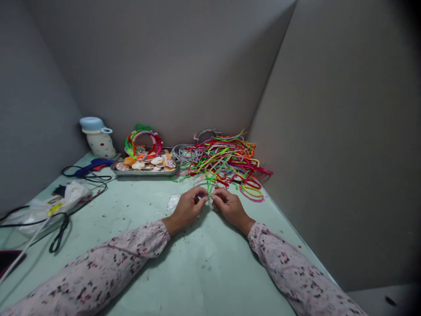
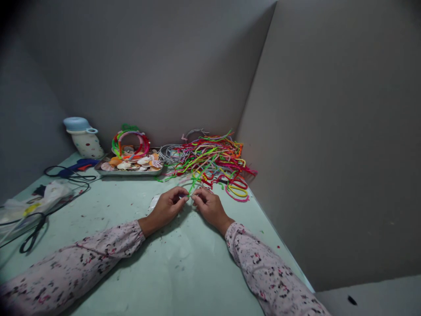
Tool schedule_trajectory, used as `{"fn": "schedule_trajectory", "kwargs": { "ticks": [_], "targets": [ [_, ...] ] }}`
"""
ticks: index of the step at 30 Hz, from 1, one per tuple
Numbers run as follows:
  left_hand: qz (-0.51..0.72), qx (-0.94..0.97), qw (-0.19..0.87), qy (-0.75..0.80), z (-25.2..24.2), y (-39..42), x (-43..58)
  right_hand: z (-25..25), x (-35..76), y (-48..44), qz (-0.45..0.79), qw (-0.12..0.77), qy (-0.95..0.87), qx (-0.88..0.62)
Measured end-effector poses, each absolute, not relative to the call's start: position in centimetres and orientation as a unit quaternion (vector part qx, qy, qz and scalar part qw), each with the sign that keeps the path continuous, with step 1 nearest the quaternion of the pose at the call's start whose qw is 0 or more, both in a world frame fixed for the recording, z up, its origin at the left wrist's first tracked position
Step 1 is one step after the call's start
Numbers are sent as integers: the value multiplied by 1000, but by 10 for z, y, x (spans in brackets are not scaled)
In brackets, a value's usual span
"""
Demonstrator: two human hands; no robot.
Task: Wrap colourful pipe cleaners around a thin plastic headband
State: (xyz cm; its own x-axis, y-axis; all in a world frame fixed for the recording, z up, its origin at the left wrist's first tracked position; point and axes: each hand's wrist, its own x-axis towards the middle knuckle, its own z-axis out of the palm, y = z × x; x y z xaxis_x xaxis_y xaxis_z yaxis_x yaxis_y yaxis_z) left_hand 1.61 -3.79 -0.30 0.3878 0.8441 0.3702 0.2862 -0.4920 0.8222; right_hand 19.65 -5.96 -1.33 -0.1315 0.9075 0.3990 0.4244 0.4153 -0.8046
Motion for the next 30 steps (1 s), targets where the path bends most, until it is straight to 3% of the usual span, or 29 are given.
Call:
{"fn": "schedule_trajectory", "kwargs": {
  "ticks": [30],
  "targets": [
    [390, 776, 340, 362, -1, -37, 15, -13, 197, -60, 232, 449, -719, -477]
  ]
}}
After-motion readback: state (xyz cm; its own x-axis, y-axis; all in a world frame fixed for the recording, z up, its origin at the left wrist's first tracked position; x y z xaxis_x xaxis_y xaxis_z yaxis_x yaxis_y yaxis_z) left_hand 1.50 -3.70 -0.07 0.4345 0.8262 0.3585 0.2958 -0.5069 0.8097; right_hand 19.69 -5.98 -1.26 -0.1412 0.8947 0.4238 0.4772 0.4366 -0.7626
